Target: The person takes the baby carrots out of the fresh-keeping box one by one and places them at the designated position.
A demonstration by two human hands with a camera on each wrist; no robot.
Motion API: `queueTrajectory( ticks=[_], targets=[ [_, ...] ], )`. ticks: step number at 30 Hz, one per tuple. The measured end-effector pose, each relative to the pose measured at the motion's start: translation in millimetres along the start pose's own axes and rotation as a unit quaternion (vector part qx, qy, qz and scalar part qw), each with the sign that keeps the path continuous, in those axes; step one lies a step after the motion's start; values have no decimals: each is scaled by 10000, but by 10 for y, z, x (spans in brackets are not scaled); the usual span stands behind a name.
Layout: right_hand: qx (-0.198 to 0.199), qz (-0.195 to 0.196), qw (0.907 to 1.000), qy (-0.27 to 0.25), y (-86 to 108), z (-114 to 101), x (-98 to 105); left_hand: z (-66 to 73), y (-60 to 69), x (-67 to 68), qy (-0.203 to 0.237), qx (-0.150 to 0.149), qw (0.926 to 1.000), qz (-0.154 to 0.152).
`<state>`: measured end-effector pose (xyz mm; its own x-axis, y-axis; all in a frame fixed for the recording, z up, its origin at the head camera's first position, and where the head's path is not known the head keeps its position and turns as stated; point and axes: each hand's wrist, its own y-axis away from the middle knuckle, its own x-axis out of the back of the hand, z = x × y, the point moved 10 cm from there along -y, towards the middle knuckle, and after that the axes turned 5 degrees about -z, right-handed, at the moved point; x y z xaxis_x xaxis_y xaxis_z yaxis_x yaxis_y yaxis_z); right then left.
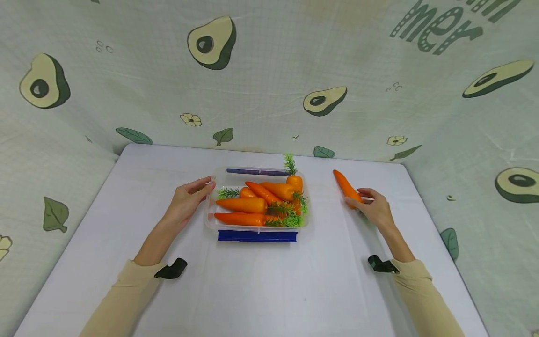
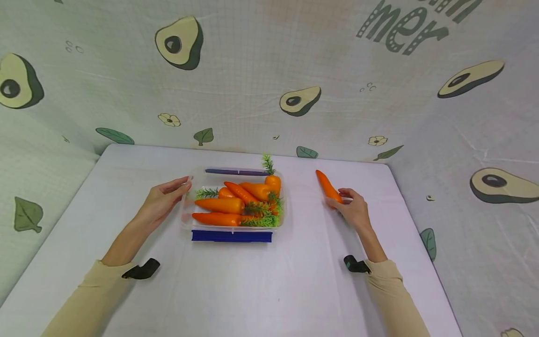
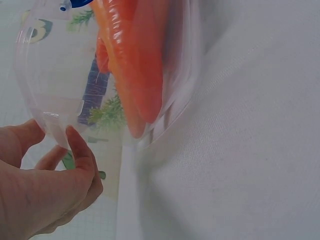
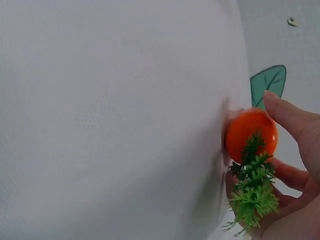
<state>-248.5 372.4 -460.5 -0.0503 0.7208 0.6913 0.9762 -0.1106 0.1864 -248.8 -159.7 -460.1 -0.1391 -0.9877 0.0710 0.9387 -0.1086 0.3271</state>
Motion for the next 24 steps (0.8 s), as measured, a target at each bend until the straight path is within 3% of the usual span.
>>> queueTrajectory(
  ticks=[8, 24],
  targets=[
    [472, 66, 9989, -49, 35, -237, 85, 0, 4, -6, -2, -47, 10000, -52],
    [1397, 22, 9888, 522, 125, -1041, 191, -9, -22, 1, -202, 52, 9998, -29]
  ],
)
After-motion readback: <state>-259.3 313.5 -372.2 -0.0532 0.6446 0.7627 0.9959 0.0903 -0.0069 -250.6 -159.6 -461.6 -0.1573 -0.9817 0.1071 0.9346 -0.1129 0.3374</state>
